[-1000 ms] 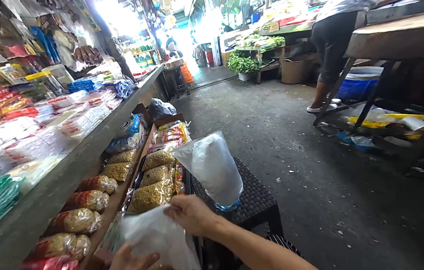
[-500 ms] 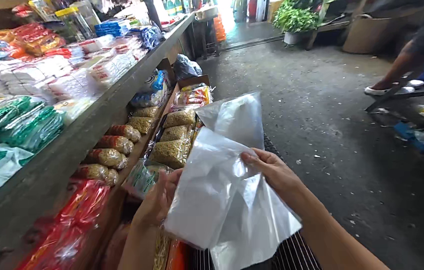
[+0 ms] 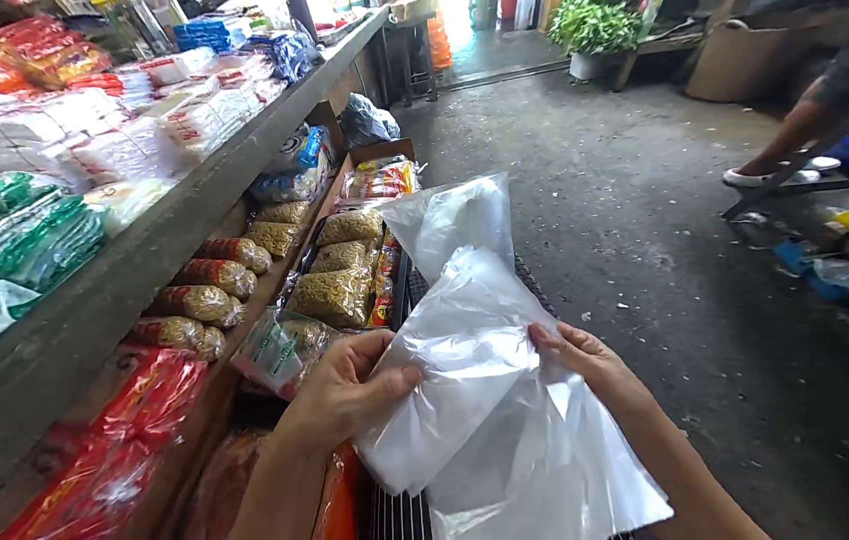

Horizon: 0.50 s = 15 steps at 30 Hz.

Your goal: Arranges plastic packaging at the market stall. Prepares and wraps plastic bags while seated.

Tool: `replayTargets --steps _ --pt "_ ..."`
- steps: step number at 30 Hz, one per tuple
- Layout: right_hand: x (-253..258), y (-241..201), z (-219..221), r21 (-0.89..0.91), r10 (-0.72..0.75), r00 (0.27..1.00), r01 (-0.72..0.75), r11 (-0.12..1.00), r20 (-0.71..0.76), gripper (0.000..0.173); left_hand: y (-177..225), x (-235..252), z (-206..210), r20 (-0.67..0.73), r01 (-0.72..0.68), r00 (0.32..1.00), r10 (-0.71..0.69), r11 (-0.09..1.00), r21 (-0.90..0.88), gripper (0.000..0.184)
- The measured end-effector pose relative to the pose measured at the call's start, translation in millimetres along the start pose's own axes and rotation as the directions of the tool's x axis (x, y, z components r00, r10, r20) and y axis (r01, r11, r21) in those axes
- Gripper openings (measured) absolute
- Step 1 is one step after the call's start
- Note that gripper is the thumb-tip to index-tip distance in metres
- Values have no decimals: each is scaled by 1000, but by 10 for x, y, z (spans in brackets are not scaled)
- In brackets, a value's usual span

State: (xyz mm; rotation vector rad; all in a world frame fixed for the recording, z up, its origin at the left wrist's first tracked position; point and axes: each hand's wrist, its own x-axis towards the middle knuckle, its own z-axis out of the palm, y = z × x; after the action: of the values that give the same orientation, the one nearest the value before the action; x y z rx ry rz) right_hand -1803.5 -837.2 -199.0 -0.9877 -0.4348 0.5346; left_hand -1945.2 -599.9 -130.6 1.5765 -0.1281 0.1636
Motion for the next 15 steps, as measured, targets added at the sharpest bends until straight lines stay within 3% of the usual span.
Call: replayTargets --steps 5,11,15 --pt "-154 -49 -111 -4 141 989 -141 990 46 36 67 56 25 93 31 995 -23 996 -80 15" --pt "-319 -64 -220 63 13 980 -26 998 200 19 127 38 108 232 -13 972 35 995 -97 14" --pt "-400 -12 -230 141 -4 952 -41 989 305 22 176 6 150 231 -23 972 44 996 -91 15"
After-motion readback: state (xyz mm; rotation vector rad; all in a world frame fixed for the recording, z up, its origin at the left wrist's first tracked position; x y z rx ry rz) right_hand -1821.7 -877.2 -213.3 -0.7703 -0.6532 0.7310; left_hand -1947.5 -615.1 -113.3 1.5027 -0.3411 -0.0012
